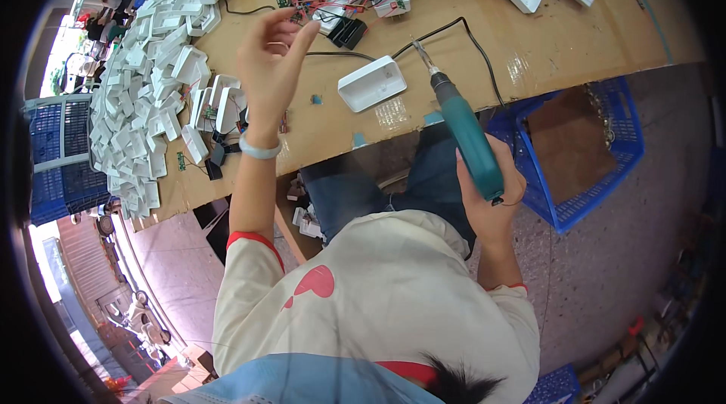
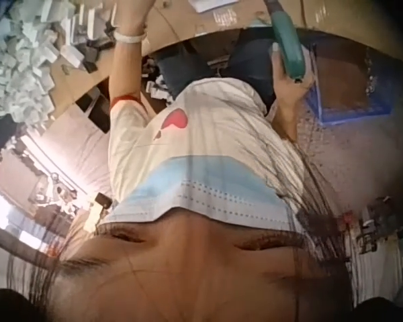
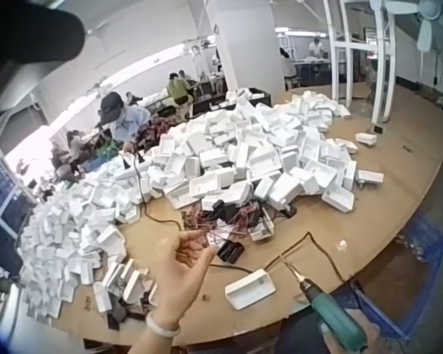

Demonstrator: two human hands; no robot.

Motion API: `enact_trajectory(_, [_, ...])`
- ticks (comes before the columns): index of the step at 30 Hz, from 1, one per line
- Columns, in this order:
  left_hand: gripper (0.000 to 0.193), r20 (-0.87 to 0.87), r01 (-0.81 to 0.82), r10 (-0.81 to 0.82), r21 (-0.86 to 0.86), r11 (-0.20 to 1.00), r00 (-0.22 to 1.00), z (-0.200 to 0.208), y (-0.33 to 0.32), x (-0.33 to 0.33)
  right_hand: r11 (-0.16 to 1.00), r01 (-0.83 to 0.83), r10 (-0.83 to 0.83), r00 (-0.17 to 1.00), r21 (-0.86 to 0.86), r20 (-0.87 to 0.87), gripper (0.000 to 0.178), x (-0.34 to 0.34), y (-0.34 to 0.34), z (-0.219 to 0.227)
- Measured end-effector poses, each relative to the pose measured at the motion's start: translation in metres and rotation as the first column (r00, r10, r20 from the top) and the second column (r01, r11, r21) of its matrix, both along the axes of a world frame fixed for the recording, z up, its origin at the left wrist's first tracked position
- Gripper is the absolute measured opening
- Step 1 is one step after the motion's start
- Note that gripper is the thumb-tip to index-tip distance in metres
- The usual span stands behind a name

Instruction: Assembling small electronic or plastic components using an electric screwdriver.

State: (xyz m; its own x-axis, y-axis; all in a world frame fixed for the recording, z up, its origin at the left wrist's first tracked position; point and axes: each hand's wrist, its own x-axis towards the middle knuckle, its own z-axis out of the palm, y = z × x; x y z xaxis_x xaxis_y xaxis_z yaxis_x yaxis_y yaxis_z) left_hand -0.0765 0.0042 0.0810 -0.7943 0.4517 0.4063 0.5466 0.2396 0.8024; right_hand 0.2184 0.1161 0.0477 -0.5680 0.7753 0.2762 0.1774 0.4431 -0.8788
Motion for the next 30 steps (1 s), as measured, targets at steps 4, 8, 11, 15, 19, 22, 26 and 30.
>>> enact_trajectory(4, [0.041,0.525,0.19,-0.152,-0.019,0.982,0.837,0.012,0.034,0.004,0.998,0.063,-0.063,0.998,-0.002,0.0,0.019,0.008,0.002,-0.007])
enact_trajectory(8, [0.043,0.708,0.109,-0.18,0.146,0.983,0.683,-0.03,0.043,-0.004,0.997,0.078,-0.079,0.996,-0.005,-0.041,0.026,0.014,0.006,-0.014])
enact_trajectory(11, [0.038,0.669,-0.018,-0.113,0.186,0.982,0.735,-0.036,0.053,-0.017,0.996,0.087,-0.087,0.995,-0.014,-0.054,0.025,0.013,0.01,-0.011])
enact_trajectory(15, [0.028,0.583,-0.075,-0.159,0.357,0.931,0.797,-0.045,0.061,-0.034,0.998,0.059,-0.059,0.998,-0.007,-0.03,0.026,0.011,0.012,-0.008])
enact_trajectory(19, [0.024,0.422,-0.041,-0.263,0.588,0.808,0.868,-0.02,0.059,-0.032,0.999,0.05,-0.05,0.999,0.003,-0.006,0.028,0.012,0.012,-0.005])
enact_trajectory(22, [0.023,0.324,0.002,-0.308,0.686,0.727,0.894,0.02,0.046,-0.021,0.998,0.068,-0.068,0.998,-0.01,-0.014,0.028,0.014,0.011,-0.007])
enact_trajectory(26, [0.023,0.253,0.168,-0.398,0.62,0.766,0.882,0.029,0.012,-0.008,0.997,0.072,-0.072,0.997,-0.017,-0.037,0.029,0.014,0.01,-0.008])
enact_trajectory(30, [0.02,0.404,0.174,-0.188,0.072,0.982,0.895,0.005,-0.015,0.035,1.0,0.015,-0.015,1.0,0.002,-0.002,0.031,0.017,0.007,-0.004])
